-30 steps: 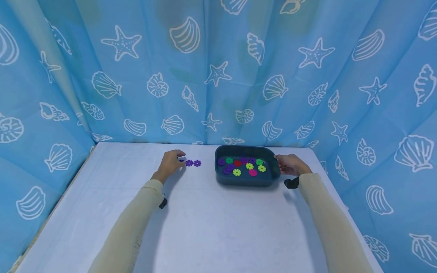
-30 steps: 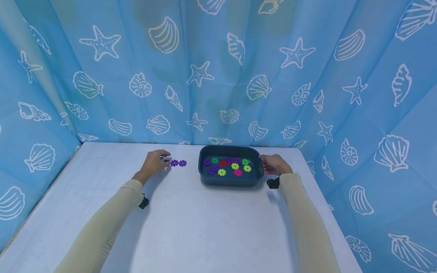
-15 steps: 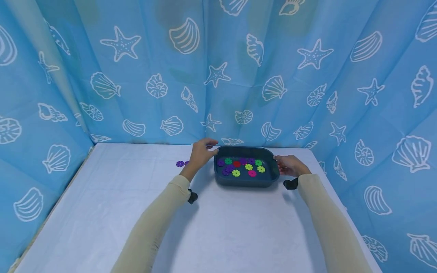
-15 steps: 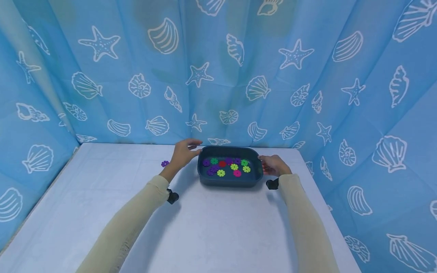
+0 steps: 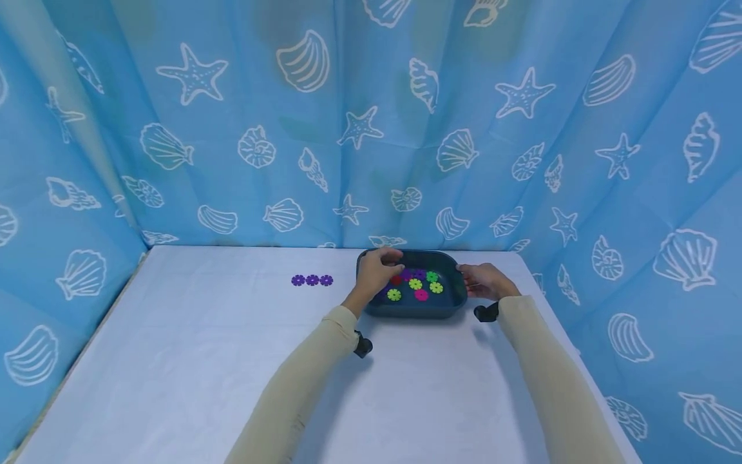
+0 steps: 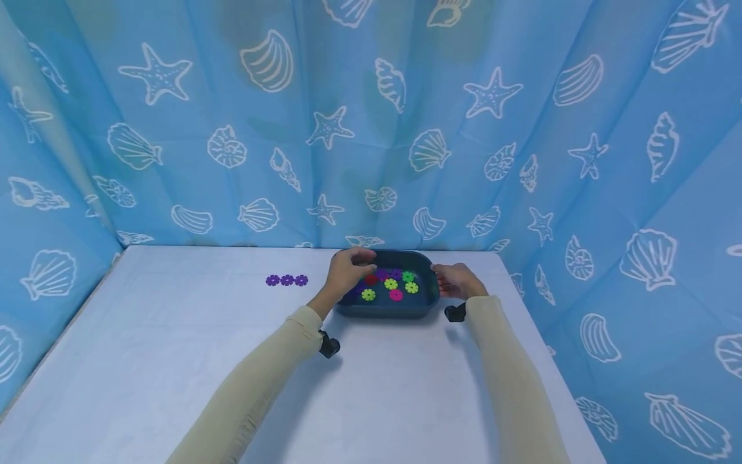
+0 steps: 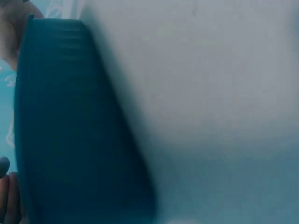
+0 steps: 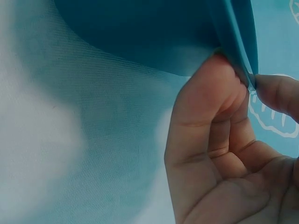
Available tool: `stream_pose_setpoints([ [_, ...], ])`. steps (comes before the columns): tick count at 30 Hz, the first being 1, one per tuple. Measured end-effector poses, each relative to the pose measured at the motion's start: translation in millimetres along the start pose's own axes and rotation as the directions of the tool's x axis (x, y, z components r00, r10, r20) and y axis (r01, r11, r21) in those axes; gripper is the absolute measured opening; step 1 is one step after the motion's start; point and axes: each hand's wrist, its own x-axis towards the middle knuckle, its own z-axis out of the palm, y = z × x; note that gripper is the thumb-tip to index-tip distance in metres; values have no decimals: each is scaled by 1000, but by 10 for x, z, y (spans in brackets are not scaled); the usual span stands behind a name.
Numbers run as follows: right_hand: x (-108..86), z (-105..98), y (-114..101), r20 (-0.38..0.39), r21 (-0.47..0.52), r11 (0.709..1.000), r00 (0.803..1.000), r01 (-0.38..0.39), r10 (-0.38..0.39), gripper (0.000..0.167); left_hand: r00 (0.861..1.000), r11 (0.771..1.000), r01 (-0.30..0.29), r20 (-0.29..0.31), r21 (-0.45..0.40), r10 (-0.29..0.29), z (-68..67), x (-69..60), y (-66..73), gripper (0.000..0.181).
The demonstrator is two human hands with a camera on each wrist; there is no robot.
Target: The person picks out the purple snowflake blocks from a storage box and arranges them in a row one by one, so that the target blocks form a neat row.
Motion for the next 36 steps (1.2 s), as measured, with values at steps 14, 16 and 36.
stream_pose_setpoints([
  [14, -14, 6, -24, 25, 13, 1000, 1000, 10, -11, 50, 995, 984, 104, -15, 144, -103, 66, 44, -160, 26],
  [16, -18, 7, -27, 28, 16, 1000, 1000, 9, -9, 50, 992, 973, 125, -5, 194, -126, 76, 45, -152, 27],
  [36, -61, 0, 13, 42, 28, 999, 999, 19, -20, 48, 958, 824, 83, 184, 560, -221, 163, -4, -68, 20],
])
